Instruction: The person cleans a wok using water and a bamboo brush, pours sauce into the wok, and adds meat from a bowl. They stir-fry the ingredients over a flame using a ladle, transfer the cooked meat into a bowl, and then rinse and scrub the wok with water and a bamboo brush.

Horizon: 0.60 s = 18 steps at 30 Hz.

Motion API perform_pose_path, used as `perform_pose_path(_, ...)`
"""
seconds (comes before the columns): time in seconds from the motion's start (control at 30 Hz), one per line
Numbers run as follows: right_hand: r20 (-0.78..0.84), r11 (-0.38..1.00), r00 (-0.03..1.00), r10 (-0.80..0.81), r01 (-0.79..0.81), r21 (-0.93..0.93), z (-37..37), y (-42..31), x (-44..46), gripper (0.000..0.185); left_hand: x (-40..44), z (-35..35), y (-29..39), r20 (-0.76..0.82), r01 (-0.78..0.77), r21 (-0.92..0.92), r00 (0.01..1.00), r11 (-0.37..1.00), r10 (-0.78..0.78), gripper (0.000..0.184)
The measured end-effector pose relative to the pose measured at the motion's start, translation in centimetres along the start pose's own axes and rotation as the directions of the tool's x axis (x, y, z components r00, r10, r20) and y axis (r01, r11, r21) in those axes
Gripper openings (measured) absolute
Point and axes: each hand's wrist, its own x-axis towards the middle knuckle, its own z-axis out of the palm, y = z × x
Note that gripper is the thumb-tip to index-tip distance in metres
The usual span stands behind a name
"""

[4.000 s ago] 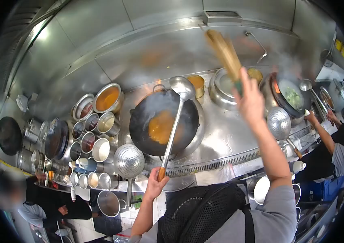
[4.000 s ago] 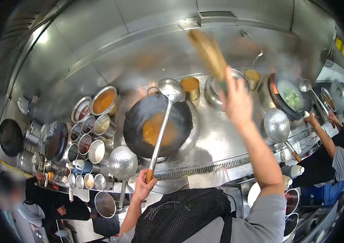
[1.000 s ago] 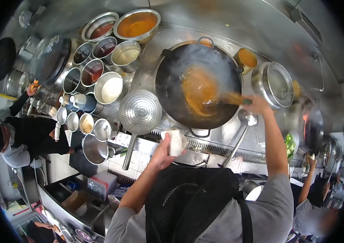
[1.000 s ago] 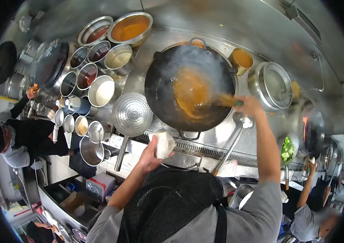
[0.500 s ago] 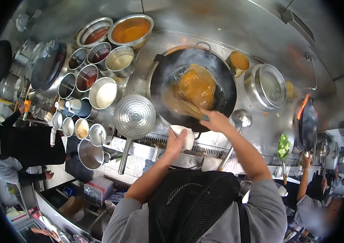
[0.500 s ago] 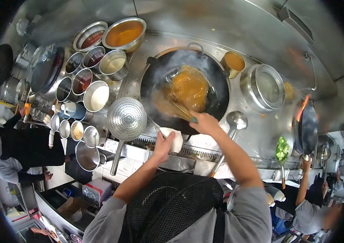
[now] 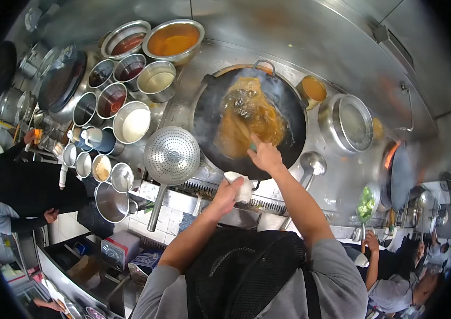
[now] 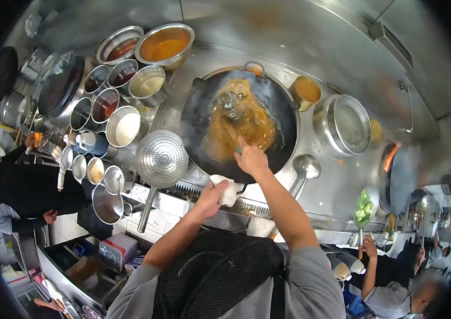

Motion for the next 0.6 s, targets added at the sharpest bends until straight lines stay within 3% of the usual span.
perform_pose_path(0.07, 0.101, 0.979, 0.973, -0.206, 0.206, 0.01, -1.7, 1.5, -3.6, 0.069, 0.0, -0.3, -0.1, 0.026, -0.001, 0.001, 1.0, 1.0, 0.001, 0.026)
perform_pose_path(0.2, 0.185, 0.937, 0.982, -0.03, 0.092, -0.337, -5.1, 9.7, -4.3, 0.069, -0.2, -0.4, -0.3, 0.03, -0.055, 0.002, 0.998, 0.999, 0.055, 0.03)
perform_pose_path(0.27, 0.032, 0.92, 0.999, 0.027, -0.012, -0.392, -7.0, 11.9, -1.8, 0.068, -0.4, -0.5, 0.4, 0.034, 0.005, -0.033, 0.999, 0.999, -0.003, 0.032)
perform_pose_path(0.37, -0.076, 0.994, 0.997, 0.016, -0.023, -0.103, -5.3, 11.3, 5.5, 0.068, -0.3, -1.3, 0.6, 0.057, 0.075, -0.072, 0.996, 0.995, -0.071, 0.035)
perform_pose_path(0.47, -0.164, 0.974, 0.986, 0.039, -0.001, 0.226, -0.7, 5.3, 9.5, 0.066, -0.5, -0.9, 1.2, 0.079, 0.089, -0.069, 0.993, 0.994, -0.083, 0.036)
perform_pose_path(0.53, -0.046, 0.909, 0.997, 0.058, -0.034, 0.415, -1.1, 0.1, 7.4, 0.07, -0.5, -0.8, 1.4, 0.074, 0.1, -0.051, 0.993, 0.994, -0.096, 0.036)
perform_pose_path(0.6, 0.004, 0.908, 1.0, -0.024, 0.021, 0.419, 0.6, -1.4, 5.6, 0.073, -0.2, -1.0, 0.9, 0.061, 0.072, -0.069, 0.996, 0.995, -0.068, 0.034)
